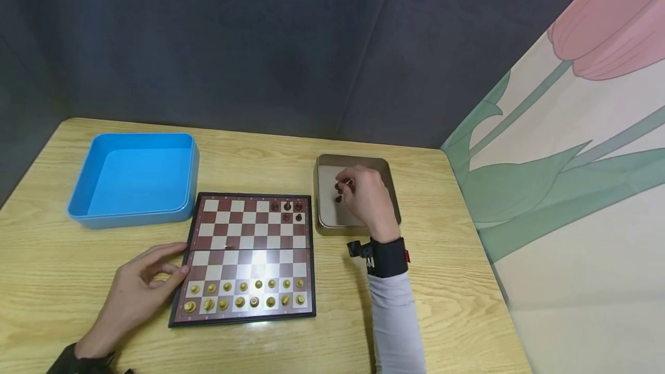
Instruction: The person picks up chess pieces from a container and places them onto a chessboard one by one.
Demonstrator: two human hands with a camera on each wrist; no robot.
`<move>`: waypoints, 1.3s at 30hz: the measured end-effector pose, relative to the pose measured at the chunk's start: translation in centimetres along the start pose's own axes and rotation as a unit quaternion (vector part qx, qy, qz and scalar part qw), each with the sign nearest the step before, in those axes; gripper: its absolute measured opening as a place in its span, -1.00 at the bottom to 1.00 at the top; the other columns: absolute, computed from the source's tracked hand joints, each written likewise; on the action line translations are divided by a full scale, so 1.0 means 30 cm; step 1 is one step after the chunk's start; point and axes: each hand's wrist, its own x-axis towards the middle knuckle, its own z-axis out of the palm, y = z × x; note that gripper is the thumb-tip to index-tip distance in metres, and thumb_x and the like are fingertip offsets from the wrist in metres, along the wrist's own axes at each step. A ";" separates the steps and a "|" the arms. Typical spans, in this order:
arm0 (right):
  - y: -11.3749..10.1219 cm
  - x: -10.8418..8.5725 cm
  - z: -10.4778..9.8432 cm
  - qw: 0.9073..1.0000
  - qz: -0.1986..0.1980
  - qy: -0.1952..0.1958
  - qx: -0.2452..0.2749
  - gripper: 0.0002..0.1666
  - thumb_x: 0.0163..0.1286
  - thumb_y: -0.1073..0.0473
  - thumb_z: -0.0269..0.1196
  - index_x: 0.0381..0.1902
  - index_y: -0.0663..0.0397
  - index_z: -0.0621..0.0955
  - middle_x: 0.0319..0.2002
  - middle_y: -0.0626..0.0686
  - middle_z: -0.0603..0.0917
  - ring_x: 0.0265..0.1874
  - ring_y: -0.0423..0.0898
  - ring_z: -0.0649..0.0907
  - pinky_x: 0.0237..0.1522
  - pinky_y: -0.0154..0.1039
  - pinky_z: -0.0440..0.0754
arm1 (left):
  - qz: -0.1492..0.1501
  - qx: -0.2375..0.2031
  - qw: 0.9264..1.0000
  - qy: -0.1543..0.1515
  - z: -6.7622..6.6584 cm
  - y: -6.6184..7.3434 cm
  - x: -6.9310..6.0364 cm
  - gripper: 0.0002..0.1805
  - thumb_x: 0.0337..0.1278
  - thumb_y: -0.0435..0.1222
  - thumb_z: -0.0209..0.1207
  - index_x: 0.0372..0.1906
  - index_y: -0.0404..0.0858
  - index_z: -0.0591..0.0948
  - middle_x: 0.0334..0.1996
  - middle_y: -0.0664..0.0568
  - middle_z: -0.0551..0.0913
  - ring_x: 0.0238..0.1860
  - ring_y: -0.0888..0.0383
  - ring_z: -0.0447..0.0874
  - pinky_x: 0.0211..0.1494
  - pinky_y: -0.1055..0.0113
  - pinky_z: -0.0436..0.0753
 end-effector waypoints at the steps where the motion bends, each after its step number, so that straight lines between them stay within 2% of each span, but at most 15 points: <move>1: 0.007 0.002 0.005 1.000 0.008 -0.011 0.002 -0.81 0.49 0.40 0.33 -0.02 0.25 0.80 -0.16 0.16 0.80 -0.41 -0.02 0.68 -0.42 -0.18 0.63 | -0.001 0.001 1.000 0.000 0.000 0.001 0.000 -0.52 0.28 -0.52 0.38 0.29 -0.32 0.67 0.21 -0.23 0.67 -0.28 0.41 0.77 -0.33 0.40 0.83; 4: 0.020 0.010 0.019 0.999 0.028 -0.040 0.003 -0.81 0.50 0.39 0.32 -0.02 0.23 0.80 -0.14 0.15 0.82 -0.39 -0.04 0.71 -0.40 -0.16 0.67 | -0.003 0.002 1.000 -0.001 -0.002 0.002 0.002 -0.52 0.28 -0.52 0.37 0.30 -0.32 0.67 0.21 -0.23 0.67 -0.28 0.41 0.77 -0.33 0.40 0.83; 7: 0.027 0.012 0.032 0.998 0.037 -0.054 -0.005 -0.81 0.50 0.40 0.32 -0.02 0.25 0.80 -0.09 0.18 0.83 -0.29 0.02 0.79 -0.31 -0.08 0.77 | -0.003 0.001 1.000 -0.001 -0.002 0.002 0.002 -0.52 0.29 -0.51 0.37 0.30 -0.32 0.67 0.22 -0.23 0.67 -0.27 0.41 0.77 -0.34 0.40 0.83; 12: 0.029 0.014 0.058 0.996 0.037 -0.060 -0.047 -0.82 0.46 0.43 0.33 -0.06 0.29 0.81 -0.07 0.22 0.84 -0.18 0.08 0.82 -0.22 0.01 0.81 | 0.000 0.002 1.000 0.000 -0.002 0.001 0.002 -0.52 0.29 -0.51 0.38 0.30 -0.32 0.67 0.22 -0.23 0.67 -0.27 0.41 0.77 -0.34 0.40 0.83; 20: 0.019 0.020 0.090 0.993 0.057 -0.066 -0.086 -0.83 0.41 0.45 0.37 -0.12 0.25 0.84 -0.05 0.20 0.86 -0.13 0.09 0.84 -0.12 0.00 0.83 | 0.002 -0.001 1.000 -0.002 -0.002 -0.001 -0.001 -0.52 0.29 -0.51 0.38 0.30 -0.32 0.67 0.20 -0.23 0.67 -0.27 0.41 0.76 -0.35 0.39 0.83; 26: 0.020 0.023 0.105 0.989 0.058 -0.063 -0.116 -0.81 0.43 0.43 0.34 -0.16 0.20 0.86 -0.14 0.17 0.87 -0.19 0.07 0.83 -0.25 -0.02 0.82 | 0.002 0.001 1.000 -0.001 -0.002 -0.001 -0.001 -0.53 0.29 -0.51 0.38 0.29 -0.32 0.67 0.19 -0.22 0.68 -0.27 0.41 0.76 -0.36 0.40 0.82; 32: 0.023 0.023 0.112 0.985 0.080 -0.070 -0.138 -0.82 0.43 0.39 0.35 -0.22 0.12 0.87 -0.18 0.14 0.87 -0.21 0.08 0.83 -0.25 0.04 0.84 | -0.001 -0.001 1.000 -0.003 -0.001 0.001 -0.001 -0.53 0.29 -0.51 0.38 0.29 -0.32 0.67 0.20 -0.23 0.67 -0.27 0.41 0.77 -0.35 0.40 0.82; 39: 0.023 0.021 0.117 0.984 0.089 -0.068 -0.136 -0.83 0.42 0.36 0.36 -0.27 0.06 0.87 -0.22 0.12 0.85 -0.43 -0.05 0.69 -0.44 -0.04 0.71 | 0.004 -0.001 1.000 -0.002 -0.001 -0.002 0.000 -0.53 0.29 -0.51 0.38 0.29 -0.32 0.67 0.19 -0.23 0.68 -0.27 0.42 0.77 -0.37 0.41 0.82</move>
